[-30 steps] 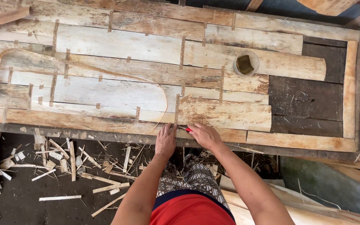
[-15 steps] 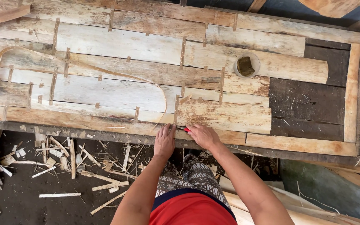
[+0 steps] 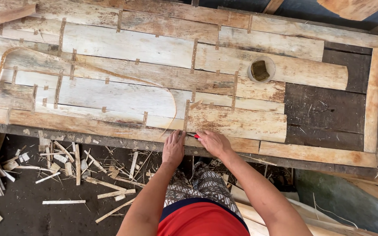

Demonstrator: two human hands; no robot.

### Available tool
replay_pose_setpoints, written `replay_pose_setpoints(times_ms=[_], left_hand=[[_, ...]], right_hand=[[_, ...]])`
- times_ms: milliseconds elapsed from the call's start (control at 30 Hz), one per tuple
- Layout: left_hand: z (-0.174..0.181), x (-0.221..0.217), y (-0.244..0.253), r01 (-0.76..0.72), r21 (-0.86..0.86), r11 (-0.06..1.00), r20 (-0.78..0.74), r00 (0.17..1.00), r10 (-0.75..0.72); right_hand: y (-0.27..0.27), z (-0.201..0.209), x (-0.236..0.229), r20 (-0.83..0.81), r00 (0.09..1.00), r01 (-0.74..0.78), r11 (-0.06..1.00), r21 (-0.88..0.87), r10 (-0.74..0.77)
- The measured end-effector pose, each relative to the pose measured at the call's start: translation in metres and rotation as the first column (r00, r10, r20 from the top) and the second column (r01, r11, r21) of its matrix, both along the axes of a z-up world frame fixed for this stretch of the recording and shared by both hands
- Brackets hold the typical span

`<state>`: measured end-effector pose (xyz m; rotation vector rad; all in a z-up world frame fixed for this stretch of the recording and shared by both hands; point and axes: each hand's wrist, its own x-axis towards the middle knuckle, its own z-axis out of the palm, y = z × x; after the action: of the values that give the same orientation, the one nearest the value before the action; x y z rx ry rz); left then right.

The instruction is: Manual processing of wooden or bark strips on a workbench using a utility knife and adhesive.

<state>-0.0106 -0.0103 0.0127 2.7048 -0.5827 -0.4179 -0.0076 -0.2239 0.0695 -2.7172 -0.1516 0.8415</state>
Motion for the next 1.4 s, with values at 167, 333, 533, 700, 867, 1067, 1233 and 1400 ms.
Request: replay_pose_setpoints(times_ms=[167,333,533,700,867,1067,1233,1400], left_hand=[[-0.002,-0.001,-0.001,0.007,0.009,1.0,-0.005,1.0,-0.007],[0.001,-0.002,-0.002,0.022,0.047,0.999,-0.022,1.0,-0.021],[-0.006,-0.003,-0.001,0.03,0.088,0.996,-0.034,0.999,-0.027],[0.002,-0.003,-0.003,0.041,0.051,0.998,-0.012,0.999,-0.041],[-0.001,-0.004,-0.003,0.043,0.055,0.998,0.006,0.999,-0.044],[-0.002,-0.003,-0.004,0.048,0.089,0.995,-0.002,0.999,-0.048],[0.001,-0.002,-0.006,0.058,0.149,0.987,-0.041,0.998,-0.053],[0.007,0.0,-0.006,0.065,0.152,0.986,-0.07,0.996,-0.055]], right_hand=[[-0.005,-0.023,-0.003,0.015,1.0,-0.002,1.0,0.013,0.002],[-0.005,-0.018,-0.004,0.027,1.0,-0.004,1.0,0.017,0.004],[-0.002,-0.001,0.002,-0.094,0.995,0.016,1.0,-0.004,-0.016],[-0.009,-0.02,-0.003,0.051,0.999,0.002,0.999,0.038,-0.004],[-0.009,-0.002,-0.001,0.01,1.0,0.019,0.999,0.046,-0.019],[-0.017,-0.011,-0.002,0.001,1.0,0.027,0.999,0.044,-0.027],[-0.018,-0.011,0.0,-0.023,0.999,0.029,0.998,0.048,-0.027],[-0.026,0.008,0.002,-0.127,0.99,0.067,0.997,0.034,-0.062]])
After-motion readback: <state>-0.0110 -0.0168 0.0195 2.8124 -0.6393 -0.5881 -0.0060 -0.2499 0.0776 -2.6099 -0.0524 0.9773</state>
